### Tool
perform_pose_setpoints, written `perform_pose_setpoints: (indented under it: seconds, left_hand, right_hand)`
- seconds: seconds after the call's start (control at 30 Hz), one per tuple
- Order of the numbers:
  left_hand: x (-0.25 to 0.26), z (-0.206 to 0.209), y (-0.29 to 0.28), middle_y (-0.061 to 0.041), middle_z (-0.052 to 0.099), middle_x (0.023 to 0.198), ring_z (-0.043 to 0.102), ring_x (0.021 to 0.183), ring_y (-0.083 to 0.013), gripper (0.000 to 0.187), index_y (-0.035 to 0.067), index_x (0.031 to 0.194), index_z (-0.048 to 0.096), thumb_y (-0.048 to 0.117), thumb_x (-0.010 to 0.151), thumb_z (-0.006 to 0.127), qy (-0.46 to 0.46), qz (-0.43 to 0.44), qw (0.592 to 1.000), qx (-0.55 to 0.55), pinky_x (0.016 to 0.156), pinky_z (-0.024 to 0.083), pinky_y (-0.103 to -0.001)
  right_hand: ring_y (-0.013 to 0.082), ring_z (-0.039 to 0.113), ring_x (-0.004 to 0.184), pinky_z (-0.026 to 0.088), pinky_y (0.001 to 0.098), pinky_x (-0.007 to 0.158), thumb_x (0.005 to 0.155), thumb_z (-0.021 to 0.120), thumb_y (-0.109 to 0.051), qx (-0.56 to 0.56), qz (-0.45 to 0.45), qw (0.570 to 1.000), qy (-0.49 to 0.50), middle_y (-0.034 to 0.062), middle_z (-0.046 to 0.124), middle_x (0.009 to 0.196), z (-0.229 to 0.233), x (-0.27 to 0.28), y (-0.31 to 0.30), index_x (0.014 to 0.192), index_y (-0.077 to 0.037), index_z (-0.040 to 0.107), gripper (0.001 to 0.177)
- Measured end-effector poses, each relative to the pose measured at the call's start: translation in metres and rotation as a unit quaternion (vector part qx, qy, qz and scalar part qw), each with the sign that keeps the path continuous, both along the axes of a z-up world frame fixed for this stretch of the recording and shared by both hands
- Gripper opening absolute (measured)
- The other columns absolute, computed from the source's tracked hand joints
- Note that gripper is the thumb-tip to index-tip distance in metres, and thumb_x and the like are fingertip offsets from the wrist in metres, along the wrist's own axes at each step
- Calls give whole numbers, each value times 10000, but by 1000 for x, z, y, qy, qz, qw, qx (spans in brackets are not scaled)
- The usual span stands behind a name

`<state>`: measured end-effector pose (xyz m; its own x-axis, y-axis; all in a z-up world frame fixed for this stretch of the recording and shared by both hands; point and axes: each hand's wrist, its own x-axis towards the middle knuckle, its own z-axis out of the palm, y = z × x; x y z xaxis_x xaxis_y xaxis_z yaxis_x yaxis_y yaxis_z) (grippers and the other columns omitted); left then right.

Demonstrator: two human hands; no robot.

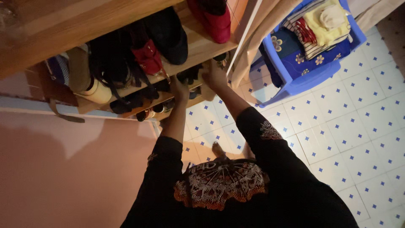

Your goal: The person cleans two black high-heeled shoes using a cloth. The person wipes the exterior, straps, and soles of one shoe, then picks up and wipes the other shoe before placing them back on a shelf.

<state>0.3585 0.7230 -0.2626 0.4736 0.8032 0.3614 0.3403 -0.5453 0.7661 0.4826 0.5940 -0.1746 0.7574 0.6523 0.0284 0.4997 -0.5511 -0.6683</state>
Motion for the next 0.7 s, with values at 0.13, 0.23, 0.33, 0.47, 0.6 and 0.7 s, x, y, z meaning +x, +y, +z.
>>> perform_pose_setpoints:
  seconds: [0.13,0.23,0.33,0.47,0.6,0.7]
  left_hand:
    - [1,9,-7,-306,563,1373,531,1291,-471,784,-35,1417,428,78,778,867,31,26,999,-11,1094,423,-478]
    - [-6,17,-24,-296,540,1428,543,1321,-442,835,-35,1501,360,79,802,803,-9,27,996,-81,1097,449,-459]
    - [-8,33,-48,-387,360,1507,372,1380,-519,922,-84,1513,292,77,783,831,-54,63,997,5,1122,348,-513]
    - [-21,49,-80,-305,376,1492,387,1401,-477,898,-58,1487,303,157,811,853,7,76,997,14,1189,316,-522]
    - [-47,40,-121,-308,375,1526,409,1408,-460,820,-61,1526,303,127,898,795,-58,-16,996,-71,1161,369,-484]
    - [-65,36,-137,-286,373,1526,443,1371,-419,787,-49,1506,331,105,854,745,-82,-27,991,-98,1028,475,-450]
  right_hand:
    - [445,705,964,542,562,838,1033,562,-350,-64,-87,993,48,215,736,1086,4,25,0,1468,-203,488,465]
    - [428,716,953,553,547,839,1024,576,-351,-69,-86,994,-14,207,746,1055,0,54,-8,1342,-177,573,363]
    - [410,727,943,564,533,841,1014,591,-353,-60,-65,993,-85,199,755,1025,-7,73,-5,1217,-152,658,293]
    - [450,692,893,542,556,768,951,643,-371,30,-91,995,-36,239,729,982,-17,76,-2,1173,-96,664,354]
    - [424,711,928,553,538,803,918,624,-294,58,-55,996,-50,220,742,1011,-17,71,-3,1225,-121,647,352]
    - [422,694,977,545,515,820,926,693,-232,80,-33,996,-38,203,747,1040,-22,60,-18,1187,-111,645,292]
